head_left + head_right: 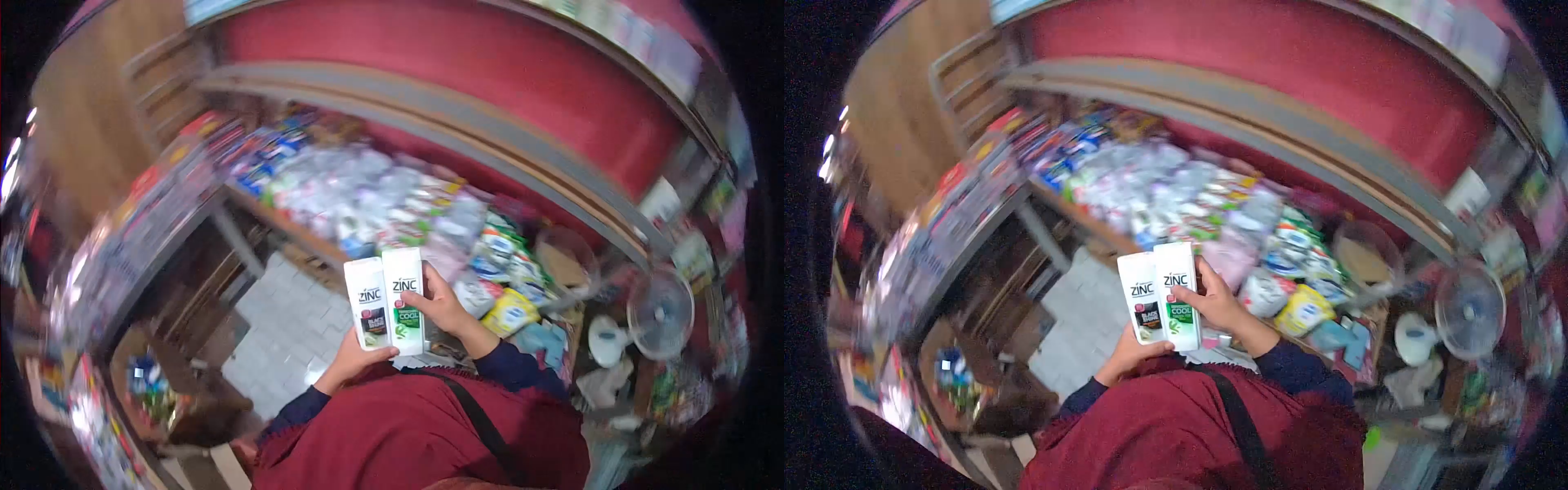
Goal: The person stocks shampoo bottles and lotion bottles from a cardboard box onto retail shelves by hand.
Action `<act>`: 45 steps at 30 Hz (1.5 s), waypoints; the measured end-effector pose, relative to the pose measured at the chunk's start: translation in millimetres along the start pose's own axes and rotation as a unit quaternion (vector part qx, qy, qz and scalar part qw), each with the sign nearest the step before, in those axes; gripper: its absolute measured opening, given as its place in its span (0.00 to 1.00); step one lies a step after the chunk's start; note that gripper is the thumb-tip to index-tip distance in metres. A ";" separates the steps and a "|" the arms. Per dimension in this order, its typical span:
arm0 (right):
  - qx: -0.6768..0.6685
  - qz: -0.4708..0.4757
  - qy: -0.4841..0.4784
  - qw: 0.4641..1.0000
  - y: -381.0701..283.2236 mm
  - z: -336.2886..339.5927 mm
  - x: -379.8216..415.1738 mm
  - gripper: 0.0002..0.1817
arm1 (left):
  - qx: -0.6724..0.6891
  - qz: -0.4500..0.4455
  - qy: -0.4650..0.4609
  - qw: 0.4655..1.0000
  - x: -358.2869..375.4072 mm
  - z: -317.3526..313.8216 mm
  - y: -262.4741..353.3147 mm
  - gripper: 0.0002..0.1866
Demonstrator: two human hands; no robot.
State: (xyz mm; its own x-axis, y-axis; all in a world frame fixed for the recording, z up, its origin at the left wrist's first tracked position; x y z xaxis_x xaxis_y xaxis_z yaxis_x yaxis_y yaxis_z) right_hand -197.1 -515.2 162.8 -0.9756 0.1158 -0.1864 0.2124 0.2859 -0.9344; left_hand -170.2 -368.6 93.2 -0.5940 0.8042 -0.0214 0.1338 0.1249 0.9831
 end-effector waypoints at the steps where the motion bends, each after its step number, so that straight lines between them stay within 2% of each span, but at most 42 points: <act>1: 0.027 0.027 0.020 0.999 -24.0 24.7 20.8 0.34 | 0.013 0.022 -0.038 0.999 -13.5 -34.1 -0.7 0.30; 3: 0.141 0.102 0.077 0.982 -47.6 81.9 56.2 0.40 | 0.003 0.004 -0.094 0.996 -39.7 -88.1 -14.3 0.31; 4: 0.098 0.058 0.086 0.990 -73.4 87.5 54.5 0.43 | -0.001 0.042 -0.119 0.992 -54.3 -102.6 -4.6 0.33; 6: 0.210 0.117 0.088 0.967 -99.6 103.0 79.7 0.46 | 0.024 0.047 -0.156 0.986 -57.3 -133.0 -3.4 0.31; 7: 0.163 0.087 0.100 0.978 -111.0 111.7 91.9 0.46 | 0.030 0.063 -0.174 0.982 -64.3 -144.4 -13.1 0.30; 8: 0.083 0.016 0.099 0.992 -118.3 121.7 106.2 0.46 | 0.011 0.041 -0.184 0.982 -72.7 -157.5 -18.6 0.28; 10: 0.291 0.132 0.107 0.942 -163.3 136.5 125.7 0.44 | 0.036 0.039 -0.171 0.984 -90.0 -171.3 -42.1 0.29; 12: 0.362 0.147 0.133 0.911 -198.4 149.0 133.1 0.39 | 0.125 0.090 -0.181 0.971 -96.8 -172.7 -44.1 0.30; 13: 0.306 0.143 0.166 0.926 -216.6 158.3 142.3 0.37 | 0.164 0.116 -0.189 0.961 -95.8 -173.8 -44.6 0.32; 14: 0.343 0.188 0.186 0.901 -247.7 162.0 150.7 0.38 | 0.170 0.117 -0.193 0.959 -100.7 -170.5 -50.5 0.33; 15: 0.398 0.225 0.244 0.855 -274.2 171.1 162.6 0.38 | 0.175 0.120 -0.197 0.957 -105.0 -163.8 -59.1 0.35; 16: 0.390 0.273 0.276 0.835 -307.5 171.2 169.7 0.37 | 0.184 0.122 -0.204 0.954 -109.5 -159.4 -64.6 0.37; 17: 0.459 0.314 0.318 0.767 -339.4 174.5 178.7 0.36 | 0.164 0.101 -0.187 0.963 -112.0 -157.1 -62.3 0.38; 19: 0.423 0.362 0.336 0.759 -399.3 203.1 169.4 0.35 | 0.162 0.126 -0.192 0.960 -131.7 -138.8 -91.4 0.38; 20: 0.445 0.388 0.328 0.737 -423.1 217.5 166.5 0.32 | 0.158 0.128 -0.184 0.962 -136.2 -137.0 -91.6 0.38; 25: 0.563 0.313 0.341 0.685 -463.7 309.7 147.1 0.30 | 0.097 0.092 -0.126 0.983 -134.7 -139.8 -55.1 0.33; 28: 0.626 0.173 0.343 0.678 -457.7 350.0 135.3 0.31 | 0.112 0.116 -0.093 0.982 -132.5 -127.5 -72.7 0.31; 29: 0.653 0.121 0.353 0.659 -454.8 361.5 134.3 0.31 | 0.076 0.097 -0.075 0.990 -131.2 -120.3 -72.1 0.31; 32: 0.785 -0.014 0.323 0.528 -449.0 376.2 119.4 0.33 | 0.082 0.134 -0.051 0.986 -122.1 -105.6 -78.2 0.32; 36: 0.777 -0.039 0.313 0.545 -455.1 393.8 128.2 0.31 | 0.053 0.134 -0.054 0.988 -117.6 -98.9 -83.0 0.34; 37: 0.769 -0.045 0.310 0.558 -457.7 395.4 130.6 0.31 | 0.074 0.112 -0.014 0.991 -117.8 -101.5 -77.3 0.33; 39: 0.750 -0.060 0.301 0.585 -461.1 398.6 133.3 0.29 | 0.072 0.097 -0.018 0.992 -118.3 -102.9 -76.1 0.33; 42: 0.747 -0.067 0.293 0.593 -462.3 399.2 132.7 0.29 | 0.043 0.112 -0.040 0.992 -116.0 -115.7 -69.7 0.34; 45: 0.754 -0.062 0.290 0.587 -466.2 395.5 133.8 0.24 | 0.033 0.122 -0.038 0.991 -114.5 -122.9 -75.8 0.35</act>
State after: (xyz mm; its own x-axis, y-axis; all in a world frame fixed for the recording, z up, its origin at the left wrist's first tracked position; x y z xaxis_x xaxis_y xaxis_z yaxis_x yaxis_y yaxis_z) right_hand -448.4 -1009.2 453.5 -0.7030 0.6117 -0.3628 -0.5739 -0.7892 -0.2186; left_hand -209.8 -541.6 43.5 -0.4770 0.8559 0.1999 0.3193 -0.0432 0.9467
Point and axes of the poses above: each hand's wrist, its own x-axis away from the middle knuckle, its own z-axis out of the back of the hand, y = z × x, the point moved 6 cm from there along -x, towards the middle knuckle, and after that the axes turned 9 degrees about -x, right-handed, at the moved point
